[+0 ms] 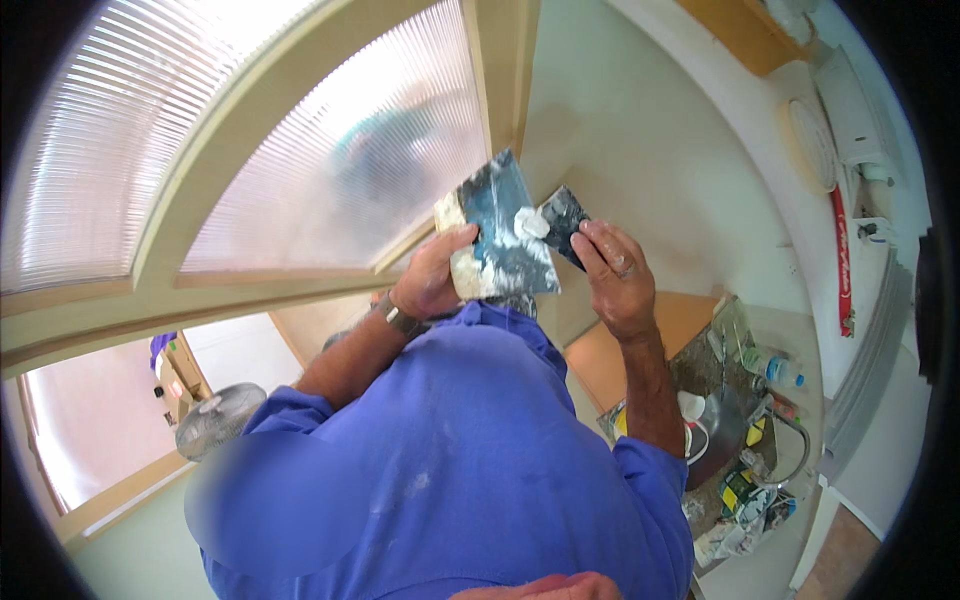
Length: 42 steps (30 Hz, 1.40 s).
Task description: The person washes hands at a sink, then uses a putty knife and hawk to apply a white wall compound to the upper edge of a cabinet or wall. The person repeatedly scoops compound and smooths it along the surface.
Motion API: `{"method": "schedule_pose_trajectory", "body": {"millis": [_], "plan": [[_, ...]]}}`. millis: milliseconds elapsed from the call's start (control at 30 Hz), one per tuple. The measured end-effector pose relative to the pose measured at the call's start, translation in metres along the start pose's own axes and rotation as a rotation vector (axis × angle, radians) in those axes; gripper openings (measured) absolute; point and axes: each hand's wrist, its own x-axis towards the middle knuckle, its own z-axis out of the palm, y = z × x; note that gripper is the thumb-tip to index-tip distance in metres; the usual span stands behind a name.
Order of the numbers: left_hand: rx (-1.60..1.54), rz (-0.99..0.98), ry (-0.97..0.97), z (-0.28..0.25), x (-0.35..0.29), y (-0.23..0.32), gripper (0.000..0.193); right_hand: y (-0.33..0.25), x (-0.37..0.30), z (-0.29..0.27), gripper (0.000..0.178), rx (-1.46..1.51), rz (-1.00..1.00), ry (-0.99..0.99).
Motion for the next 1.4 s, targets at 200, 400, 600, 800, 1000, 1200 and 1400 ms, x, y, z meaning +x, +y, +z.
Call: {"method": "schedule_pose_trajectory", "body": {"millis": [200,400,600,800,1000,1200,1400], "plan": [[0.102,0.050,0.014,-0.002,-0.004,0.009,0.043,0.007,0.026,-0.029,0.030,0.071,0.044,-0.014],[0.115,-0.024,-0.068,-0.030,-0.001,0.018,0.037,0.013,0.053,-0.043,0.013,0.924,0.706,-0.210],[0.198,-0.083,-0.112,-0.021,-0.001,0.025,0.037,0.046,0.067,-0.007,0.020,1.435,0.872,-0.520],[0.215,0.018,-0.120,-0.039,-0.014,0.039,0.042,0.065,0.048,0.008,0.025,1.253,0.899,-0.536],[0.155,0.116,-0.158,-0.014,-0.020,0.044,0.047,0.049,0.031,-0.003,0.024,0.881,0.957,-0.215],[0.364,0.233,0.021,-0.003,-0.011,0.043,0.044,-0.001,0.044,-0.029,0.017,0.467,0.468,0.068],[0.520,0.363,-0.012,0.025,-0.003,0.035,0.041,-0.017,0.058,-0.043,0.026,0.222,0.202,0.005]]}}
